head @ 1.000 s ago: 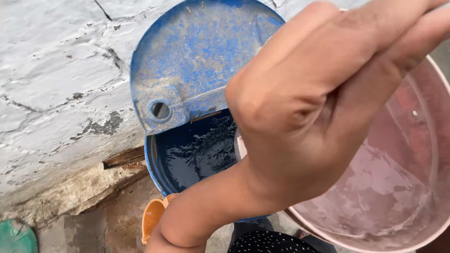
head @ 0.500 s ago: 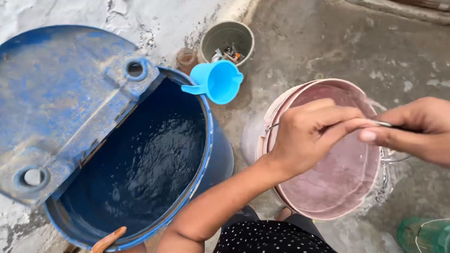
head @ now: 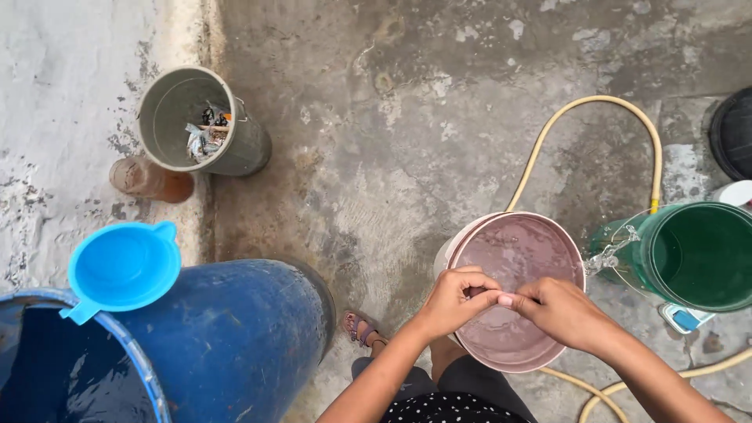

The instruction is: Fetching water from a large blue drum using pails and buckets in an outdoor area.

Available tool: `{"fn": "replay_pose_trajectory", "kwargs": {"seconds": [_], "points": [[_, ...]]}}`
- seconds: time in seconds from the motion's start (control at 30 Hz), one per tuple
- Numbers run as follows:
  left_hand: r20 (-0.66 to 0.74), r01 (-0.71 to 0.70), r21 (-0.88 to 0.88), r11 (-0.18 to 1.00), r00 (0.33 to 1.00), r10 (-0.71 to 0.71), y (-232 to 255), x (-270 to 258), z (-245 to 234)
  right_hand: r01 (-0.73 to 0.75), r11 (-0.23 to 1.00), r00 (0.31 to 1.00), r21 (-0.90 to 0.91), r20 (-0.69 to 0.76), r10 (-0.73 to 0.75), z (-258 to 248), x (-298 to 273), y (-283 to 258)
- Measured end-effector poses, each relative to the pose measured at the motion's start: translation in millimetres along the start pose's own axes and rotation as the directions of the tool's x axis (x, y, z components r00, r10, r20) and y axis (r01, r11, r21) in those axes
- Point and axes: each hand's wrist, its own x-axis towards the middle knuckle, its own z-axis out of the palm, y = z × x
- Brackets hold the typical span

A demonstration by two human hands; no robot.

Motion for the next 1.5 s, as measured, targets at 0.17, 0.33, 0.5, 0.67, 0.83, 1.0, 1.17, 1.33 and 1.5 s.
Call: {"fn": "replay_pose_trajectory", "kwargs": {"seconds": [0.17, 0.33, 0.5, 0.67, 0.83, 1.0, 1.17, 1.33, 1.5], "points": [[0.201, -0.028, -0.032, 0.999, 0.979, 0.034, -8, 81, 28, -0.112, 0.980, 0.988, 0.163, -0.088, 0.128, -31, 17, 53], [0.266, 0.001, 0.029, 1.000, 0.964, -0.008, -13, 156, 33, -0.196, 0.939, 0.970, 0.284, -0.082, 0.228, -71, 46, 69], [0.370, -0.045, -0.049, 0.998, 0.927, 0.060, -29, 262, 22, -0.271, 0.896, 0.943, 0.351, -0.089, 0.320, -110, 103, 93], [0.515, -0.075, 0.037, 0.996, 0.856, 0.045, -11, 388, -24, -0.342, 0.743, 0.893, 0.575, -0.046, 0.447, -196, 171, 68], [-0.164, 0.286, 0.251, 0.925, 0.954, -0.250, -113, 511, -99, -0.389, 0.639, 0.854, 0.664, -0.001, 0.520, -297, 196, 49], [-0.142, 0.771, -0.384, 0.507, 0.494, -0.858, -236, 566, -87, -0.263, 0.656, 0.878, 0.708, -0.106, 0.467, -423, 217, 50], [0.327, 0.771, -0.554, 0.316, 0.550, -0.769, -154, 692, -34, -0.154, 0.778, 0.925, 0.610, -0.187, 0.330, -562, 237, 60], [0.404, 0.717, -0.672, 0.184, 0.564, -0.721, -102, 799, 55, -0.077, 0.911, 0.923, 0.405, -0.316, 0.218, -693, 277, 129], [0.379, 0.745, -0.648, 0.159, 0.497, -0.781, -81, 914, 152, -0.119, 0.941, 0.919, 0.318, -0.324, 0.226, -819, 294, 196]]}}
